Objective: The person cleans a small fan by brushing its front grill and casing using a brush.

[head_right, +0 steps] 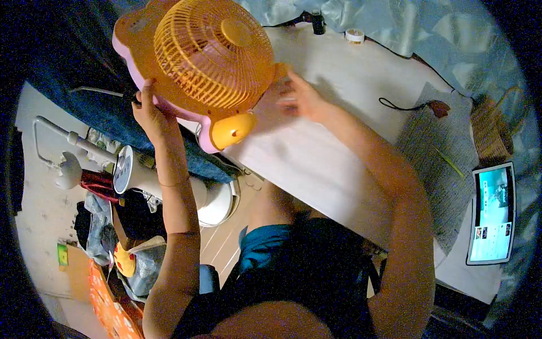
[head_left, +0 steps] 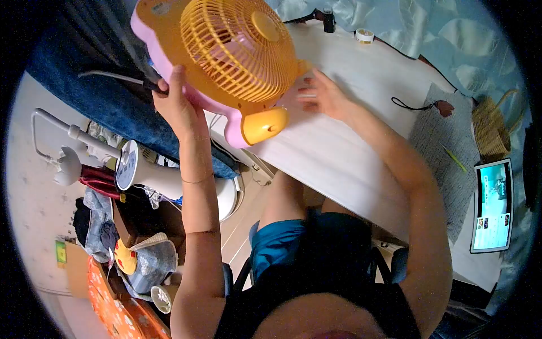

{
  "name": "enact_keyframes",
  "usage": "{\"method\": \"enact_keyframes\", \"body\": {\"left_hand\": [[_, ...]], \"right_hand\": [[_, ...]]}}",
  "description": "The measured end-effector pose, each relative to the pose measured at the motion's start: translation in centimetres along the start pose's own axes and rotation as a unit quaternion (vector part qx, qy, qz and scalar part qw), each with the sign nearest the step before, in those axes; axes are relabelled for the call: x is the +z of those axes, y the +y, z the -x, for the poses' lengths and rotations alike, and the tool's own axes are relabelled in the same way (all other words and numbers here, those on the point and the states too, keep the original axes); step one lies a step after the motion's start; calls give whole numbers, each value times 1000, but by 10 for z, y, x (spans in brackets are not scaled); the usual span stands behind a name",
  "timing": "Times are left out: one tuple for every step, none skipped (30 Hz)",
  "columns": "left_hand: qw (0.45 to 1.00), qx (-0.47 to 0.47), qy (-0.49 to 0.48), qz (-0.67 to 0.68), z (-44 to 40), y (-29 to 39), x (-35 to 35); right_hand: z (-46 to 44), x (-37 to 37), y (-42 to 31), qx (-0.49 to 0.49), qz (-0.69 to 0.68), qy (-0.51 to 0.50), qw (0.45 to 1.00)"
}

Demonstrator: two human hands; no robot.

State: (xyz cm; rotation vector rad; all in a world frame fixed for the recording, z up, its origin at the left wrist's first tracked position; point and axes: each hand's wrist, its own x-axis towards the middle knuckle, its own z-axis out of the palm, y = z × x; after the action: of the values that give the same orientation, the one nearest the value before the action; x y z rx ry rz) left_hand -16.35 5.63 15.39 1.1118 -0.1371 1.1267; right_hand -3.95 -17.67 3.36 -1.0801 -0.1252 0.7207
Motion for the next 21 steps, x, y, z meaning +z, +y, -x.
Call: {"method": "enact_keyframes", "body": {"left_hand": [[998,-48,2,42,-1,0,-4],[997,-57,0,57,2,0,-6],[995,-65,-1,73,5,-2,-5],[993,-73,-2,89,8,-5,-8],[992,-85,-2,96,10,-14,-18],[990,-87,3,108,14,-19,-20],[989,-89,8,120,21,-23,-18],[991,-70,0,114,28,-28,-17],[989,-77,21,122,38,-26,-11],[985,-103,39,134,45,-32,-12],[979,-128,56,148,51,-40,-13],[973,-145,78,159,57,-47,-12],[968,-165,96,163,65,-51,-7],[961,-187,110,174,71,-60,-3],[952,-210,123,185,78,-68,0],[952,-231,112,167,90,-70,4],[951,-250,100,151,100,-71,8],[942,-285,100,149,107,-78,7],[936,-292,116,156,113,-84,10],[931,-301,131,163,120,-89,13],[924,-308,146,171,123,-90,14]], "right_hand": [[1,7,4,4,-19,-44,999],[2,14,9,9,-38,-88,995],[2,20,11,13,-55,-131,990],[3,25,10,-4,-67,-123,990],[6,30,6,-20,-78,-113,990],[9,34,3,-36,-88,-102,990],[15,38,-2,-44,-115,-86,989],[20,42,-7,-53,-141,-69,986],[22,45,-9,-62,-167,-52,983],[20,35,-15,-13,-189,-45,981],[20,30,-19,-34,-171,-29,984],[25,30,-25,-53,-151,-13,987],[28,28,-31,-72,-130,4,989],[28,22,-36,-86,-128,13,988],[25,12,-40,-81,-115,25,990],[19,-2,-44,-78,-102,38,991],[17,-13,-48,-78,-88,50,992],[19,-18,-50,-87,-70,49,993],[20,-22,-51,-88,-64,55,993],[22,-24,-51,-90,-59,60,992],[22,-25,-53,-93,-53,66,992]]}}
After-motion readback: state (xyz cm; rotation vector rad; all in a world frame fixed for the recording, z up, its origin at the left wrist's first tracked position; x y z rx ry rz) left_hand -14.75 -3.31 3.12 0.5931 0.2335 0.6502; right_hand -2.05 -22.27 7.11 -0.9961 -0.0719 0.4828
